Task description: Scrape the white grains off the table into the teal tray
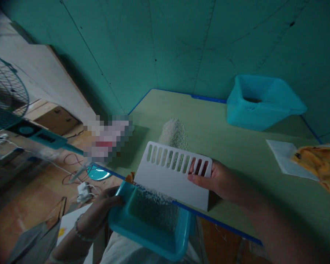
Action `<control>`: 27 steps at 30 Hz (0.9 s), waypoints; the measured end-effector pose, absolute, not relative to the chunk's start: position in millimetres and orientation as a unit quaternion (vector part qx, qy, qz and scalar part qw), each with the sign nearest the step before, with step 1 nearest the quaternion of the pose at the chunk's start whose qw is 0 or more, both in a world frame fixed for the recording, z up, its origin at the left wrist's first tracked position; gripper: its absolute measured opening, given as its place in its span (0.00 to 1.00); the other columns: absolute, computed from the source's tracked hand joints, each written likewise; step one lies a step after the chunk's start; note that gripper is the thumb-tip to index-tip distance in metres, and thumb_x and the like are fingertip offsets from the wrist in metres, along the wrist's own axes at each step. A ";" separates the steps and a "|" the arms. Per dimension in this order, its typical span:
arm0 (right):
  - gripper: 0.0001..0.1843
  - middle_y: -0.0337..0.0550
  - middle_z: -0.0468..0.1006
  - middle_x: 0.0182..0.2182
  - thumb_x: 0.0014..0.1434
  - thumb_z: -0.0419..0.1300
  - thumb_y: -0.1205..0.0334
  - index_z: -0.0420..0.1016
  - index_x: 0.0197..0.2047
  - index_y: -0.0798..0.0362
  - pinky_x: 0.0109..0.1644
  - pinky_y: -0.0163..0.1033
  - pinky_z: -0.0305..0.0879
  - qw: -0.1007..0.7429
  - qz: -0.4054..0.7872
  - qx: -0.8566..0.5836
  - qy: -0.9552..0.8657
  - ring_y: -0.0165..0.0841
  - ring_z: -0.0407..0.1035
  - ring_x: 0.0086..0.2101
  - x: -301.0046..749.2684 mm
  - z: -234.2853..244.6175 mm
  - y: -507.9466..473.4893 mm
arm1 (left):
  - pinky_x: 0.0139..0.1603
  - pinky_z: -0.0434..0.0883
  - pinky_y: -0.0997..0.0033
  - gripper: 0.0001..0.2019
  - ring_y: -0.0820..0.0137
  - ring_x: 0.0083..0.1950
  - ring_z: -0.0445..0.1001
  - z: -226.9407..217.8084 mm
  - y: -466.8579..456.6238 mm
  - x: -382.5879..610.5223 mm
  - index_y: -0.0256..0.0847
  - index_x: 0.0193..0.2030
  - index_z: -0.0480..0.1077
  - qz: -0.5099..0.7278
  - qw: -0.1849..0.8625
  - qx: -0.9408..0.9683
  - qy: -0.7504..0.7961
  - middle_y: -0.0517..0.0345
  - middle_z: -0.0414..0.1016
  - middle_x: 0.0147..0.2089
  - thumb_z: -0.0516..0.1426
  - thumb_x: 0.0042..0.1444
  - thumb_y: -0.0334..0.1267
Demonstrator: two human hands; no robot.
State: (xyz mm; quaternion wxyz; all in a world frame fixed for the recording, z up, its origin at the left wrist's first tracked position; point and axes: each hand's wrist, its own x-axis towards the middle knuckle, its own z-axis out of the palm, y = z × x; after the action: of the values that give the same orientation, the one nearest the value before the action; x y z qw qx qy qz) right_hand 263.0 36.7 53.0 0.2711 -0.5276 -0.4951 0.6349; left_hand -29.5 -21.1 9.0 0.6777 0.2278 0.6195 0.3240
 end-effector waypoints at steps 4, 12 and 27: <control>0.11 0.36 0.79 0.26 0.39 0.68 0.57 0.74 0.27 0.49 0.30 0.37 0.68 0.244 0.650 -0.514 -0.503 0.33 0.72 0.27 264.6 50.9 37.8 | 0.25 0.67 0.71 0.11 0.68 0.22 0.71 8.0 -20.3 -30.3 0.34 0.25 0.76 0.319 0.676 0.231 0.623 0.56 0.76 0.20 0.57 0.30 0.27; 0.15 0.34 0.75 0.18 0.28 0.71 0.59 0.71 0.21 0.49 0.24 0.36 0.65 0.420 0.594 -0.560 -0.396 0.31 0.68 0.21 269.9 53.7 46.0 | 0.26 0.67 0.72 0.12 0.68 0.24 0.71 10.1 -19.8 -28.1 0.34 0.24 0.76 0.313 0.664 0.216 0.644 0.56 0.76 0.20 0.57 0.26 0.28; 0.14 0.41 0.77 0.29 0.34 0.66 0.66 0.72 0.28 0.49 0.35 0.48 0.68 0.611 0.379 -0.610 -0.334 0.39 0.72 0.31 292.8 37.5 77.3 | 0.26 0.67 0.73 0.11 0.69 0.24 0.70 0.6 -22.4 -36.8 0.35 0.25 0.75 0.325 0.677 0.215 0.625 0.57 0.75 0.20 0.57 0.29 0.29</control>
State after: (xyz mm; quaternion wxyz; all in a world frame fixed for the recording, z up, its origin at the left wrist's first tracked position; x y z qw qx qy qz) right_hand 292.8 77.3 37.5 0.6113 -0.6095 -0.3338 0.3788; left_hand -36.8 -22.4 0.6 0.6769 0.2148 0.6246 0.3248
